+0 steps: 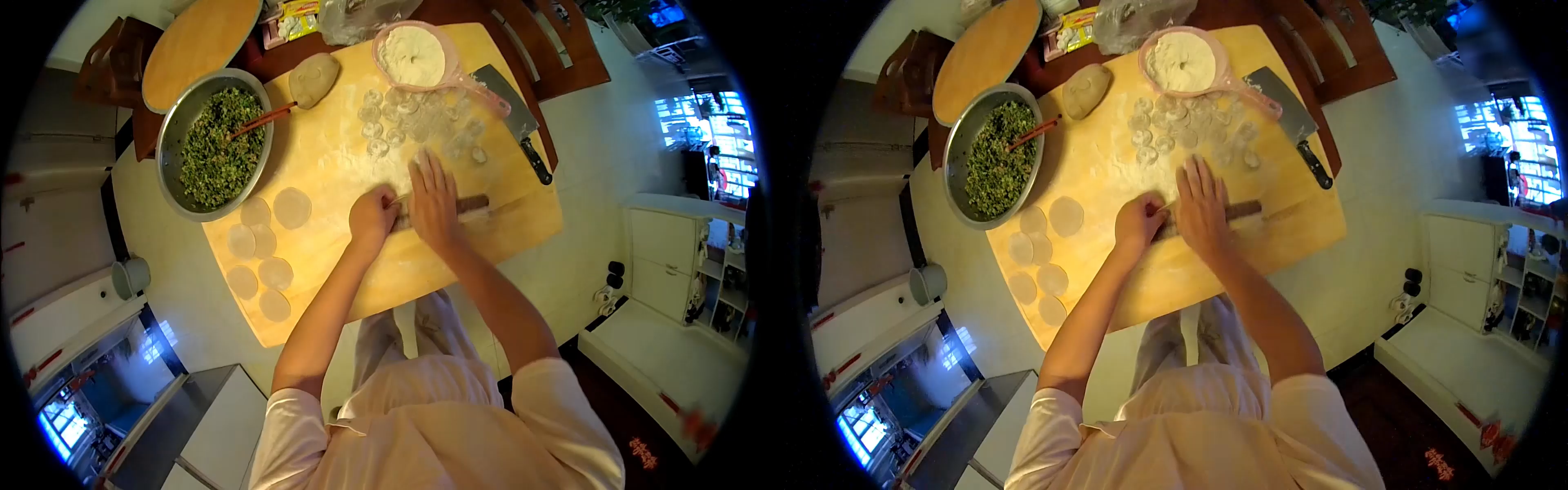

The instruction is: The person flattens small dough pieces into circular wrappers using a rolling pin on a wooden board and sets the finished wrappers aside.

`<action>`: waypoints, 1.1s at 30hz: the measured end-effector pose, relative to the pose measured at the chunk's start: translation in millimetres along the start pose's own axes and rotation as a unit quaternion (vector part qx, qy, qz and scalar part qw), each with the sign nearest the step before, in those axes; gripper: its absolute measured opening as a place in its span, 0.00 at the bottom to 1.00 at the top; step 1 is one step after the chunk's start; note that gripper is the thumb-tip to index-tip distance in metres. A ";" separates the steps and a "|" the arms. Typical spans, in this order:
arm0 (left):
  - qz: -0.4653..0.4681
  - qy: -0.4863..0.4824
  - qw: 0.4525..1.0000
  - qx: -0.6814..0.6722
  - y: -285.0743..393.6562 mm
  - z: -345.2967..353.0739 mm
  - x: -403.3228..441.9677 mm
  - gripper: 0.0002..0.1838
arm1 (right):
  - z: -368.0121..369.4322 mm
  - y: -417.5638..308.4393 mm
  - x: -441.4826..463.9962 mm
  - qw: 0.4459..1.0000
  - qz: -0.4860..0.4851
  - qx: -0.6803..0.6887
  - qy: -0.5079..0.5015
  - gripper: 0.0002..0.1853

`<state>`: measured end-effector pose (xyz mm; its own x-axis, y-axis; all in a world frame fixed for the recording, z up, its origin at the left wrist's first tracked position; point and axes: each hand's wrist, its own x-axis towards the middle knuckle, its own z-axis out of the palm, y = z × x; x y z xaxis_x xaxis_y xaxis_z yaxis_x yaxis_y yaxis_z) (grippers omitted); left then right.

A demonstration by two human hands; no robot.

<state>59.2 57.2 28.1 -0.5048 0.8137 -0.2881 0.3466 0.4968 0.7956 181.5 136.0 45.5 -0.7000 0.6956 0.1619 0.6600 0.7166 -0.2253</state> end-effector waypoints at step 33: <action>0.034 0.027 0.988 0.147 5.5 -7.9 5.8 0.10 | 15.9 -1.8 38.1 0.999 -0.016 0.039 0.004 0.26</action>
<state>52.0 62.3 35.0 -0.5114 0.8347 -0.2044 0.5916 0.5144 0.6208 149.2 160.3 36.9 -0.7186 0.6725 0.1772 0.6136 0.7331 -0.2935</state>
